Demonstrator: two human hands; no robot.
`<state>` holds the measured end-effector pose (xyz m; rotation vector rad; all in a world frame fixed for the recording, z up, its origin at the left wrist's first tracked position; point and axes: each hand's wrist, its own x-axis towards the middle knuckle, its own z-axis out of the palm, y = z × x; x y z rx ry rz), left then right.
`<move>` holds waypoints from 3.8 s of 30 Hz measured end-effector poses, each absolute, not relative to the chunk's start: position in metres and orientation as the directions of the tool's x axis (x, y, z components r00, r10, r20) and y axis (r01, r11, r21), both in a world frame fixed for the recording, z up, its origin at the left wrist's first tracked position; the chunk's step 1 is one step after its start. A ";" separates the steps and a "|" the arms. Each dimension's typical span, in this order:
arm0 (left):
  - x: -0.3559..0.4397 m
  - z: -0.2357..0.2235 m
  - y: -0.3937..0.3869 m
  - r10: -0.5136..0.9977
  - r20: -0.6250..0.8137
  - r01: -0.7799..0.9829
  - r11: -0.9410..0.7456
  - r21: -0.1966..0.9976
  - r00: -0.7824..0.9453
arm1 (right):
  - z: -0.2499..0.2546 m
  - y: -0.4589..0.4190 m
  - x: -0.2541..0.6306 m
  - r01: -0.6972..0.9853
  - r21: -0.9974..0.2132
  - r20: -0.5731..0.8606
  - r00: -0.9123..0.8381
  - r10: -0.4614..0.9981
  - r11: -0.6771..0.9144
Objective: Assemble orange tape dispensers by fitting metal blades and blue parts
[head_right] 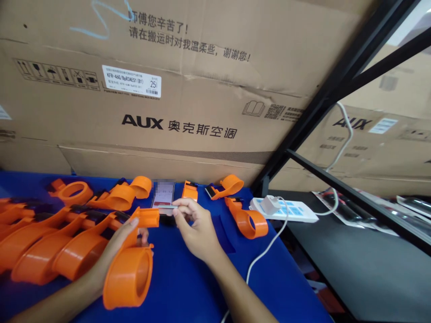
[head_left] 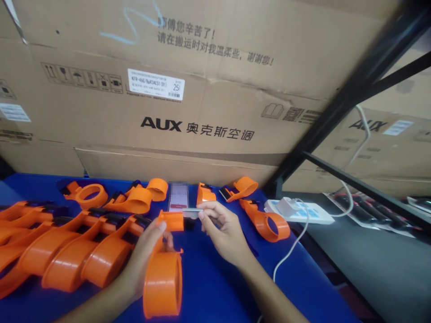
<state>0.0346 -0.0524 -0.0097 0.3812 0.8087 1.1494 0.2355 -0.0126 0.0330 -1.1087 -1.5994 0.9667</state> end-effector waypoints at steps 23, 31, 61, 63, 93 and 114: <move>0.036 -0.009 -0.048 0.949 -0.256 -0.512 0.315 0.800 0.184 | 0.033 -0.007 0.239 0.201 -0.963 0.103 -0.350 0.931 0.182; 0.036 -0.014 -0.048 0.968 -0.200 -0.451 0.248 0.857 0.150 | 0.022 -0.005 0.231 0.184 -0.968 0.106 -0.310 0.945 0.169; 0.036 -0.016 -0.049 0.953 -0.241 -0.441 0.298 0.847 0.182 | 0.034 -0.018 0.228 0.392 -0.817 0.271 -0.387 0.882 0.423; 0.036 -0.016 -0.047 0.946 -0.290 -0.462 0.323 0.826 0.142 | 0.030 -0.016 0.229 0.443 -0.776 0.296 -0.370 0.880 0.448; 0.037 -0.028 -0.044 0.987 -0.148 -0.261 0.160 0.952 0.067 | 0.037 -0.030 0.228 0.590 -0.502 0.489 -0.409 0.770 0.632; 0.033 -0.031 -0.037 0.912 -0.360 -0.308 0.406 0.860 0.197 | 0.052 -0.028 0.250 0.566 -0.601 0.618 -0.117 0.777 0.564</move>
